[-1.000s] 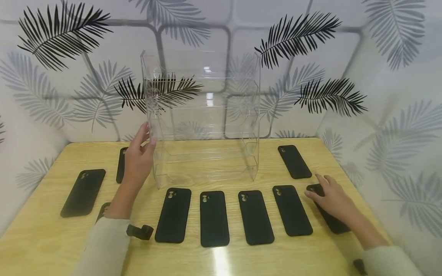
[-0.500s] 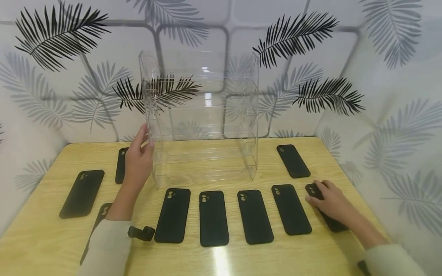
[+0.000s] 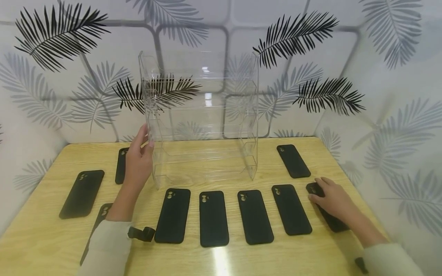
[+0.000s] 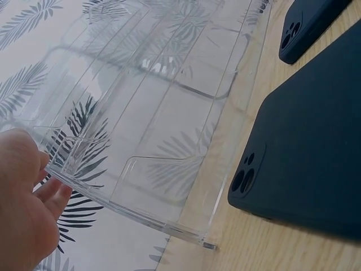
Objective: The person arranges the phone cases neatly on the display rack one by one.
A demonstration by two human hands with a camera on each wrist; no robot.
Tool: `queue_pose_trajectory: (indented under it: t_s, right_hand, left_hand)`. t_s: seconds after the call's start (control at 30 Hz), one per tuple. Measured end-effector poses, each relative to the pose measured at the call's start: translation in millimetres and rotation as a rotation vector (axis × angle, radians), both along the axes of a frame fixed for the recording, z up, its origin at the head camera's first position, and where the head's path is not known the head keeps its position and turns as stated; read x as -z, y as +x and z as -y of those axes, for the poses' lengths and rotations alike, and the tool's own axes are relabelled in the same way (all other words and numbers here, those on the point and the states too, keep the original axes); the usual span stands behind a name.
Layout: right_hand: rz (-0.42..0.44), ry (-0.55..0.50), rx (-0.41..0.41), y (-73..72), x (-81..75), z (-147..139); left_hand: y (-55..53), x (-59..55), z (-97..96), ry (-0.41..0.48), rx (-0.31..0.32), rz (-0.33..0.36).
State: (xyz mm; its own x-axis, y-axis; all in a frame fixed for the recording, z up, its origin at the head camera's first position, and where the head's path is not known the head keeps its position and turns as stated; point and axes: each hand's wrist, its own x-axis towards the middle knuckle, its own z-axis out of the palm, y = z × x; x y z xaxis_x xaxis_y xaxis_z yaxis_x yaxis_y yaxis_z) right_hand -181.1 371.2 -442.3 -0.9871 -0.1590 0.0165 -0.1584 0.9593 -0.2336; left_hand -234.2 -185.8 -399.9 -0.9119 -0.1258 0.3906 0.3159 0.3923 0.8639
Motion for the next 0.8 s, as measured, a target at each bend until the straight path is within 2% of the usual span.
queue_pose_trajectory:
  t_s: [0.4,0.8]
  right_hand:
    - [-0.112,0.012,-0.027,-2.8,-12.5,20.9]
    - [-0.233,-0.078,-0.023,-16.9,-50.5,55.0]
  left_hand:
    - [1.0,0.7,-0.2,0.006,0.006,-0.005]
    - [-0.7,2.7,-0.4,-0.002,-0.005,-0.002]
